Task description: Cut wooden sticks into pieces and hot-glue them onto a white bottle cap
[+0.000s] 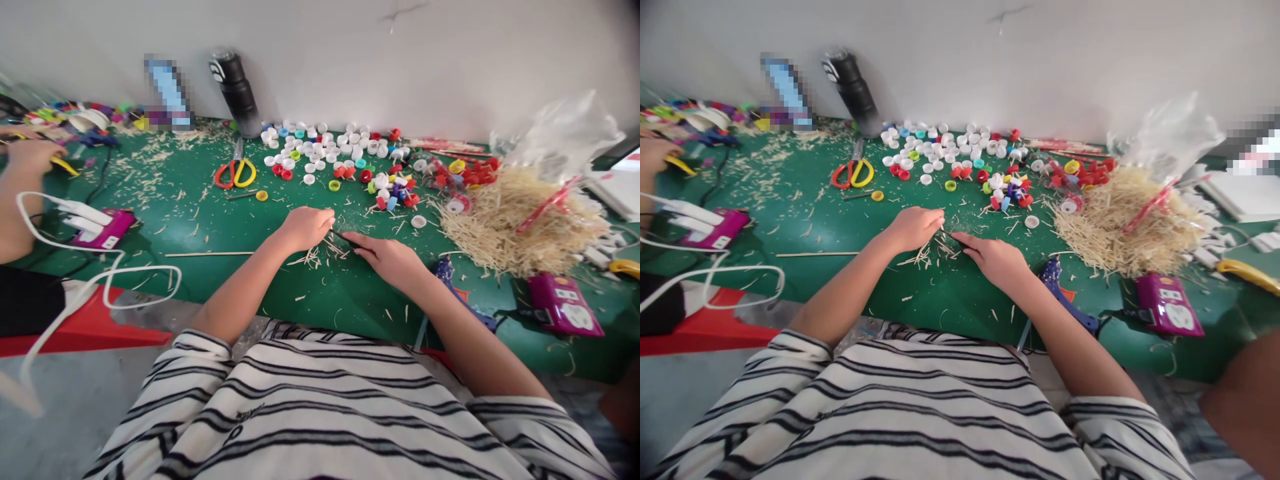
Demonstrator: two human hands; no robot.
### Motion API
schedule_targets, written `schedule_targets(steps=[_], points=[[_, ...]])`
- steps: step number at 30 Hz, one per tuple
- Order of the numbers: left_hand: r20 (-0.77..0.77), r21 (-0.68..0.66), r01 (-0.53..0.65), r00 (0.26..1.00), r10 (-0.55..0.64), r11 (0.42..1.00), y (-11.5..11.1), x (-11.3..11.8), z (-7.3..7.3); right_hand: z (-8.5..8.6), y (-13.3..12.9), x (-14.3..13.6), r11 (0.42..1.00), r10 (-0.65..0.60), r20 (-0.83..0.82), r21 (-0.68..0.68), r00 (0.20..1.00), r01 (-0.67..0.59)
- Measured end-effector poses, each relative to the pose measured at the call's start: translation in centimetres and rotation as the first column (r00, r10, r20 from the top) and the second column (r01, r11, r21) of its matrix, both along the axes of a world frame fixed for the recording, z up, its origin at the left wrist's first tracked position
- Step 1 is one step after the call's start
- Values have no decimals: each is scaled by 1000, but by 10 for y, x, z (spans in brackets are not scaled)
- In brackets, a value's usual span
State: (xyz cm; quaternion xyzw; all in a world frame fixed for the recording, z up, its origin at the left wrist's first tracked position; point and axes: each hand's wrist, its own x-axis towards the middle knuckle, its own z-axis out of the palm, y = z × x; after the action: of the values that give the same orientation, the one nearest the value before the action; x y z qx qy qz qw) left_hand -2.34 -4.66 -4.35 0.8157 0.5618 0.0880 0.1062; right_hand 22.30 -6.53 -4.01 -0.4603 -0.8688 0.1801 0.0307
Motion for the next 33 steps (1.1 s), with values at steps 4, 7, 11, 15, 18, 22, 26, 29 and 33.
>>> schedule_targets(steps=[4,7,11,15,18,22,26,29,33], points=[[4,6,-12,1000,12,1000,0,0,0,0,-1,1,1000,-5,15,-8,1000,5],[0,-8,-25,1000,25,1000,0,1,2,2,-2,1,1000,-9,35,-8,999,9],[-36,33,-9,999,10,999,0,5,4,4,-4,-4,998,-42,96,46,994,38],[-62,61,20,998,-16,998,0,10,6,4,-8,-15,994,-65,132,92,989,53],[-53,47,29,998,-27,998,0,11,6,4,-9,-21,995,-75,139,80,987,64],[-10,23,44,999,-44,999,1,10,5,5,-9,-20,996,-64,123,62,990,56],[20,6,36,999,-36,999,1,5,5,4,-12,-12,997,-46,103,65,994,39],[56,-37,10,998,-8,999,0,1,4,4,-16,-5,998,-39,86,56,995,35],[49,-13,8,999,-7,1000,-1,4,2,4,-17,-5,997,-58,118,63,991,51]])
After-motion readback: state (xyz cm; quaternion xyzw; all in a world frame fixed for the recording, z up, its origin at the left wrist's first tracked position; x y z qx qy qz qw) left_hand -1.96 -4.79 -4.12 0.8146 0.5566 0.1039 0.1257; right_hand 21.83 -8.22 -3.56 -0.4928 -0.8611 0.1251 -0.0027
